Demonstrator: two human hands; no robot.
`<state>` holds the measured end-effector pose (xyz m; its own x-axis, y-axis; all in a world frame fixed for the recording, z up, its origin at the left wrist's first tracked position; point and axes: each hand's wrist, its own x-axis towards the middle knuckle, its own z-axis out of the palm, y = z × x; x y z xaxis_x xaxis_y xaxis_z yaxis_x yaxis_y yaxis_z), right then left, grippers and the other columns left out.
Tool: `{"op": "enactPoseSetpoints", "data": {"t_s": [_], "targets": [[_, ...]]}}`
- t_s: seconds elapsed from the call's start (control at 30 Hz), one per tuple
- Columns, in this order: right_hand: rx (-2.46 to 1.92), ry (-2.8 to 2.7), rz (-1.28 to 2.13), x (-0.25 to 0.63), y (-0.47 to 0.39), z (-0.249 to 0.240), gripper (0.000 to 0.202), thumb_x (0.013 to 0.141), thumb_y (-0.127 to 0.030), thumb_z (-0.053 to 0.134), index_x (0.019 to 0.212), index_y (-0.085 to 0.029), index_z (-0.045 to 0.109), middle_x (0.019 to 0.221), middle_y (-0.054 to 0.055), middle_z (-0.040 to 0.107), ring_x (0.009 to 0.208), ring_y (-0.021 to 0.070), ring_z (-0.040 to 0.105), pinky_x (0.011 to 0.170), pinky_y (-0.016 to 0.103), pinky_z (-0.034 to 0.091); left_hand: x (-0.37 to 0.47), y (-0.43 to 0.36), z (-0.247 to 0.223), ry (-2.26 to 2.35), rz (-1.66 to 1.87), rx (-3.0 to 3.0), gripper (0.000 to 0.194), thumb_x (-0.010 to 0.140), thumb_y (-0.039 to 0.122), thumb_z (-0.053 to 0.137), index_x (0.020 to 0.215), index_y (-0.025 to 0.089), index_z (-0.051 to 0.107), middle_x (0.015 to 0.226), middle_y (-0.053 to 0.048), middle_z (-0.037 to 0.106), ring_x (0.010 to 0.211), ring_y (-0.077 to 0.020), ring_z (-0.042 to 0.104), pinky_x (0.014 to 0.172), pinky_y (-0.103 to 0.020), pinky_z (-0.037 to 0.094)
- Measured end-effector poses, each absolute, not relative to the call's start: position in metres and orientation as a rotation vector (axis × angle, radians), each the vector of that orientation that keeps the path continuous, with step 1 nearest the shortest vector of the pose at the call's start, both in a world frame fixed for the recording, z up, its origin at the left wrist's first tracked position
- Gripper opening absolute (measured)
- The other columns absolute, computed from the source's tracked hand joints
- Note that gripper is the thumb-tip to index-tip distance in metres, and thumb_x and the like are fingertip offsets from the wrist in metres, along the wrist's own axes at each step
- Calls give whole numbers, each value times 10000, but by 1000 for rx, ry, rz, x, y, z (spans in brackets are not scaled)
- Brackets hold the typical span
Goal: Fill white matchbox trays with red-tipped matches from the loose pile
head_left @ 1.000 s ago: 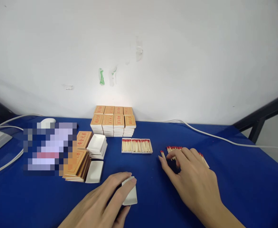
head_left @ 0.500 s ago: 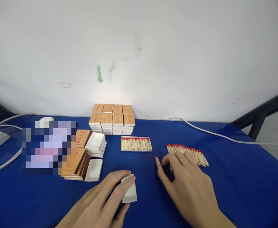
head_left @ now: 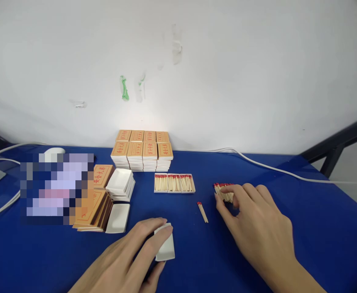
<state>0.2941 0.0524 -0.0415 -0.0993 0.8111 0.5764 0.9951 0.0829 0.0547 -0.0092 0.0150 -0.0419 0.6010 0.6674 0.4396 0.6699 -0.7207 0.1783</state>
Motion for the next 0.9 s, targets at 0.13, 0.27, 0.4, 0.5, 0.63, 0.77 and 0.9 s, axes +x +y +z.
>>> {"op": "enactPoseSetpoints", "data": {"t_s": [0.13, 0.27, 0.4, 0.5, 0.63, 0.77, 0.9], "targets": [[-1802, -1985, -581, 294, 52, -45, 364, 1116, -414, 507, 859, -220, 678, 787, 76, 637, 797, 238, 573, 467, 276, 280, -10, 16, -42, -1163, -711, -2796, 431, 1116, 224, 498, 1536, 218, 591, 1433, -43, 765, 1220, -116, 802, 1043, -158, 611], [-1804, -1985, -548, 292, 51, -44, 344, 1103, -414, 535, 857, -228, 687, 806, 74, 652, 830, 251, 594, 475, 276, 293, -9, 15, -39, -1161, -702, -2802, 431, 1119, 203, 460, 1532, 207, 584, 1426, -44, 767, 1233, -102, 793, 1054, -163, 608], [-1798, -1984, -517, 292, 51, -43, 353, 1098, -431, 542, 841, -234, 681, 787, 67, 641, 816, 249, 587, 462, 274, 283, -10, 14, -38, -1172, -662, -2823, 446, 1120, 207, 466, 1555, 211, 564, 1456, -46, 752, 1249, -107, 786, 1054, -172, 616], [-1796, -1976, -472, 292, 51, -43, 370, 1097, -448, 543, 820, -240, 672, 779, 61, 632, 805, 244, 583, 461, 268, 291, -12, 14, -39, -1188, -641, -2842, 474, 1118, 221, 484, 1589, 221, 540, 1498, -46, 726, 1277, -114, 774, 1065, -181, 614], [-1775, -1964, -431, 290, 49, -41, 378, 1089, -464, 566, 800, -243, 669, 771, 49, 619, 786, 230, 575, 448, 251, 282, -14, 13, -41, -1191, -661, -2865, 474, 1121, 225, 490, 1593, 223, 537, 1508, -47, 717, 1285, -112, 768, 1070, -176, 608], [-1742, -1973, -442, 289, 48, -40, 353, 1079, -433, 584, 793, -240, 655, 773, 42, 623, 788, 223, 579, 452, 254, 288, -13, 12, -40, -1201, -671, -2865, 460, 1131, 233, 479, 1588, 223, 537, 1500, -47, 720, 1290, -110, 765, 1075, -182, 609], [-1766, -1972, -449, 289, 47, -41, 334, 1061, -425, 605, 787, -237, 645, 787, 49, 637, 819, 233, 595, 470, 266, 308, -11, 12, -39, -1197, -677, -2848, 451, 1128, 221, 474, 1572, 216, 550, 1475, -46, 734, 1281, -106, 770, 1072, -177, 608]]}}
